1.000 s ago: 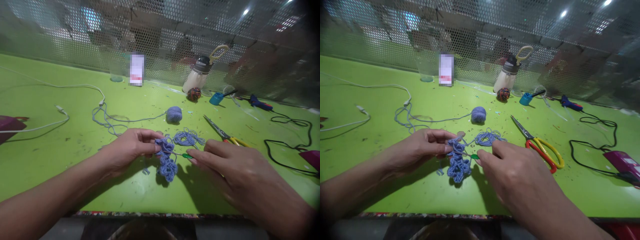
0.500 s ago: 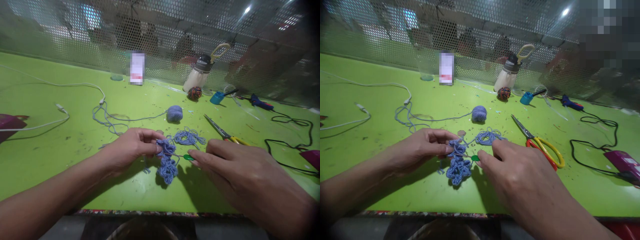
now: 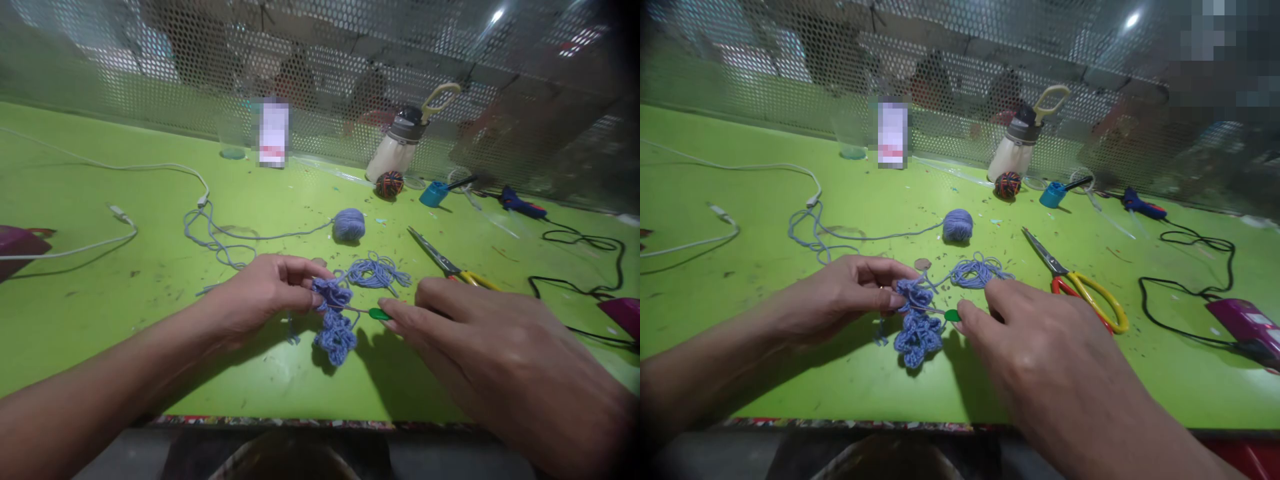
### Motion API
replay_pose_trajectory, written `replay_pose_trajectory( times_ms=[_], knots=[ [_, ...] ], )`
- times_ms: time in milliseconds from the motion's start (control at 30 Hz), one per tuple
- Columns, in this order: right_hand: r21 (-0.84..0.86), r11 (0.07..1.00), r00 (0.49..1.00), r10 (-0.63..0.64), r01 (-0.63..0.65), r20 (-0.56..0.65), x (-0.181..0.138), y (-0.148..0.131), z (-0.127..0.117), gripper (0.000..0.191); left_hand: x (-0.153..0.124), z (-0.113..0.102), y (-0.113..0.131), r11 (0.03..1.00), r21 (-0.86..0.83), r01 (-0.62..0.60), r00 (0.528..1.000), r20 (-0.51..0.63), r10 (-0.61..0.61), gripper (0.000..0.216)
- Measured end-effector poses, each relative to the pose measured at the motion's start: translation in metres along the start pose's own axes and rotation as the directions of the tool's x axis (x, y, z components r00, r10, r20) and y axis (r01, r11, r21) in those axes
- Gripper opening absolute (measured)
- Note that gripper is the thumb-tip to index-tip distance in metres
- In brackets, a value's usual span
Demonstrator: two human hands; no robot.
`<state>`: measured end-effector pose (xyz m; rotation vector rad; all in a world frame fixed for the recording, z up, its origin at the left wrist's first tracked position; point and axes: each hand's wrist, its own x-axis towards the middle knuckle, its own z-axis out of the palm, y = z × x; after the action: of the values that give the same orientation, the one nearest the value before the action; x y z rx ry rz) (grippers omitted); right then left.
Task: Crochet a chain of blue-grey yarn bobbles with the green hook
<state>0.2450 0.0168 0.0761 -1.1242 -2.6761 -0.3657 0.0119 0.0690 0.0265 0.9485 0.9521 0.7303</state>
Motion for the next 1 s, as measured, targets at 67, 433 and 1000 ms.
replay_pose_trajectory(
  times_ms=[67,433,1000],
  knots=[
    [-0.006,1.0,1.0,-0.008,0.008,-0.015,0.0,-0.001,-0.001,0.024,0.0,0.0,0.0,1.0,0.001,0.002,1.0,0.003,-0.002,0.025],
    [0.115,0.992,0.997,0.052,-0.058,0.051,-0.002,-0.001,0.011,0.026,-0.001,0.002,0.001,0.997,-0.072,0.039,0.999,-0.001,-0.039,0.023],
    [-0.025,0.998,0.998,0.056,-0.056,-0.002,0.0,-0.009,0.004,0.028,0.0,0.005,0.002,0.996,-0.075,0.045,0.999,-0.019,-0.047,0.028]
  ],
)
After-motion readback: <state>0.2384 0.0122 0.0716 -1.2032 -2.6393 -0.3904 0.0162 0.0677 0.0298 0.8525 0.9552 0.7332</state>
